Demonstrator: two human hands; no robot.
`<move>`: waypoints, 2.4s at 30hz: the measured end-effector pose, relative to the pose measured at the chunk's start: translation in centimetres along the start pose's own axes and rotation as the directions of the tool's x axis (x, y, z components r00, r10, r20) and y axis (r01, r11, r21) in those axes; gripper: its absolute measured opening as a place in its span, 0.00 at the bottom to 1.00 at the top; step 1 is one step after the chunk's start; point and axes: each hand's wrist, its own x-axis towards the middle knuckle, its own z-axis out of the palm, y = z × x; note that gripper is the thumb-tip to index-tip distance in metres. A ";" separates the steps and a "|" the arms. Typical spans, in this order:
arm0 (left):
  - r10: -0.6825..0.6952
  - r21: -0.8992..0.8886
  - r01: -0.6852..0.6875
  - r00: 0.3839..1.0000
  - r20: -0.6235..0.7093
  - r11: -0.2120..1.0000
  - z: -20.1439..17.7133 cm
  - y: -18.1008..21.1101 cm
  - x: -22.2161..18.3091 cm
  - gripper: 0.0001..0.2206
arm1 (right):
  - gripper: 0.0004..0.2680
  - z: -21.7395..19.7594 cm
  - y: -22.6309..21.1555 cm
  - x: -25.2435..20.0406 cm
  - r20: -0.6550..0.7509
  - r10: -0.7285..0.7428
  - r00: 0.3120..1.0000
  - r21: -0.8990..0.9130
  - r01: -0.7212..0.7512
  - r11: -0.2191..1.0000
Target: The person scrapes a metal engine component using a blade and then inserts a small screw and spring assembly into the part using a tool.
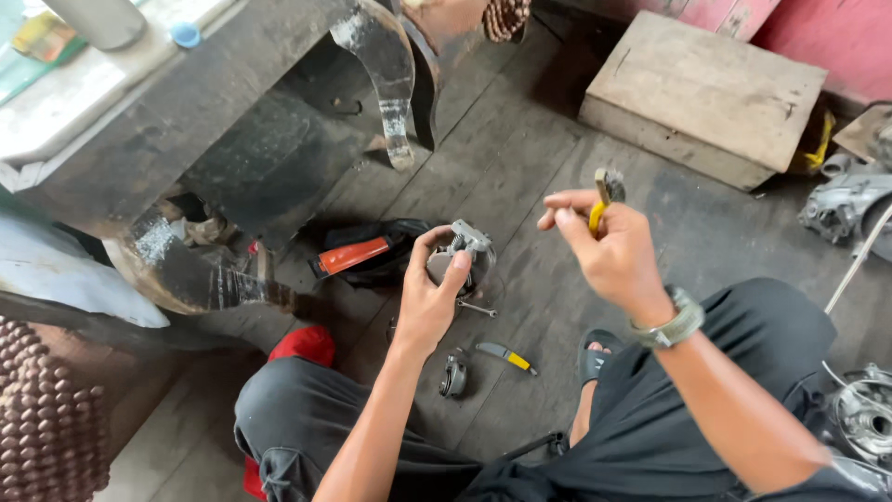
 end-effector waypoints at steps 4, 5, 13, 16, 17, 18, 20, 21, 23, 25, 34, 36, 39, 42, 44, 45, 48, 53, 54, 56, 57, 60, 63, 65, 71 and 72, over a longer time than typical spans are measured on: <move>0.188 0.198 -0.193 0.981 0.043 0.961 -1.3 -1.4 0.6 0.19 | 0.04 0.8 2.5 2.1 0.057 -0.116 0.992 0.009 0.116 0.993; 0.124 0.113 -0.130 0.990 0.064 0.985 -1.2 -1.3 0.1 0.19 | 0.04 1.3 1.8 1.4 0.068 -0.105 0.992 0.115 0.096 0.989; 0.054 0.038 -0.060 0.988 0.142 0.997 -1.1 -2.8 -0.1 0.16 | 0.05 2.4 3.0 -0.3 0.042 -0.025 0.999 0.337 0.010 0.941; 0.107 0.181 -0.141 0.978 0.181 0.973 -0.5 -2.1 -0.1 0.19 | 0.07 2.0 3.1 -0.2 0.081 -0.010 0.997 0.247 -0.011 0.969; 0.088 0.153 -0.116 0.980 0.178 0.981 -0.2 -1.9 -0.4 0.18 | 0.06 2.1 2.9 -0.5 0.070 -0.003 0.998 0.225 -0.013 0.974; 0.069 0.124 -0.092 0.982 0.176 0.988 0.2 -1.7 -0.8 0.17 | 0.04 2.2 2.6 -0.8 0.060 0.003 0.998 0.203 -0.016 0.979; 0.103 0.129 -0.129 0.976 0.190 0.983 0.3 -2.5 -0.5 0.16 | 0.05 1.7 3.4 -0.9 0.051 -0.039 0.998 0.212 0.027 0.977; 0.132 0.136 -0.161 0.971 0.200 0.978 0.2 -3.0 -0.6 0.15 | 0.05 1.5 3.9 -1.2 0.045 -0.076 0.996 0.223 0.064 0.973; 0.148 0.129 -0.175 0.969 0.200 0.976 0.6 -1.6 -1.0 0.15 | 0.05 1.2 3.5 -1.2 0.055 -0.109 0.993 0.226 0.094 0.970; 0.165 0.123 -0.192 0.966 0.199 0.974 0.9 -1.0 -1.0 0.15 | 0.04 1.0 3.0 -1.2 0.064 -0.144 0.987 0.231 0.126 0.965; 0.229 0.094 -0.256 0.945 0.232 0.962 0.2 -1.9 -1.0 0.20 | 0.04 0.4 1.9 -1.9 0.115 -0.209 0.971 0.154 0.191 0.970; 0.238 0.089 -0.263 0.944 0.228 0.961 0.3 -1.9 -1.0 0.20 | 0.04 0.1 2.8 -1.9 0.135 -0.244 0.960 0.157 0.222 0.962; 0.255 0.065 -0.278 0.937 0.240 0.959 0.2 -1.7 -1.0 0.19 | 0.03 -0.1 3.0 -2.0 0.141 -0.275 0.951 0.149 0.255 0.955; 0.263 0.082 -0.289 0.935 0.239 0.954 0.2 -1.5 -0.8 0.20 | 0.03 -0.1 2.7 -2.0 0.145 -0.293 0.945 0.129 0.276 0.953; 0.259 0.086 -0.287 0.934 0.244 0.954 0.1 -1.2 -0.9 0.20 | 0.03 0.0 2.4 -1.9 0.148 -0.314 0.938 0.128 0.297 0.946; 0.254 0.091 -0.283 0.935 0.246 0.955 0.1 -1.1 -1.0 0.20 | 0.03 -0.1 2.3 -2.0 0.156 -0.333 0.930 0.128 0.315 0.940; 0.263 0.109 -0.295 0.934 0.240 0.949 -0.1 -1.3 -0.8 0.20 | 0.03 0.0 2.1 -1.8 0.156 -0.343 0.926 0.130 0.325 0.937; 0.261 0.148 -0.301 0.935 0.241 0.942 -0.1 -1.0 -0.9 0.20 | 0.03 0.0 2.2 -1.8 0.153 -0.350 0.924 0.129 0.332 0.934; 0.259 0.153 -0.299 0.936 0.236 0.942 -0.1 -0.9 -0.8 0.20 | 0.03 0.0 2.1 -1.8 0.151 -0.356 0.922 0.126 0.339 0.932; 0.261 0.148 -0.301 0.935 0.240 0.942 -0.1 -0.9 -0.7 0.20 | 0.03 0.0 2.2 -1.8 0.149 -0.361 0.921 0.126 0.344 0.930; 0.260 0.145 -0.299 0.936 0.239 0.943 -0.2 -1.0 -0.8 0.20 | 0.03 0.0 2.2 -1.8 0.151 -0.364 0.919 0.129 0.347 0.929; 0.266 0.155 -0.308 0.932 0.245 0.939 -0.2 -0.9 -0.8 0.20 | 0.03 0.0 2.1 -1.7 0.163 -0.354 0.921 0.138 0.334 0.932; 0.276 0.161 -0.319 0.930 0.242 0.934 -0.3 -0.9 -0.9 0.20 | 0.03 0.1 2.3 -1.7 0.166 -0.369 0.914 0.118 0.353 0.928; 0.276 0.170 -0.320 0.931 0.237 0.932 -0.3 -0.7 -1.0 0.20 | 0.03 0.1 2.3 -1.8 0.168 -0.370 0.914 0.116 0.355 0.928; 0.268 0.218 -0.319 0.935 0.234 0.922 -0.5 -0.8 -1.3 0.20 | 0.03 0.4 2.4 -1.8 0.156 -0.357 0.921 0.099 0.345 0.933; 0.264 0.220 -0.316 0.935 0.236 0.923 -0.6 -1.0 -1.3 0.20 | 0.02 0.5 2.5 -1.8 0.158 -0.354 0.922 0.104 0.341 0.934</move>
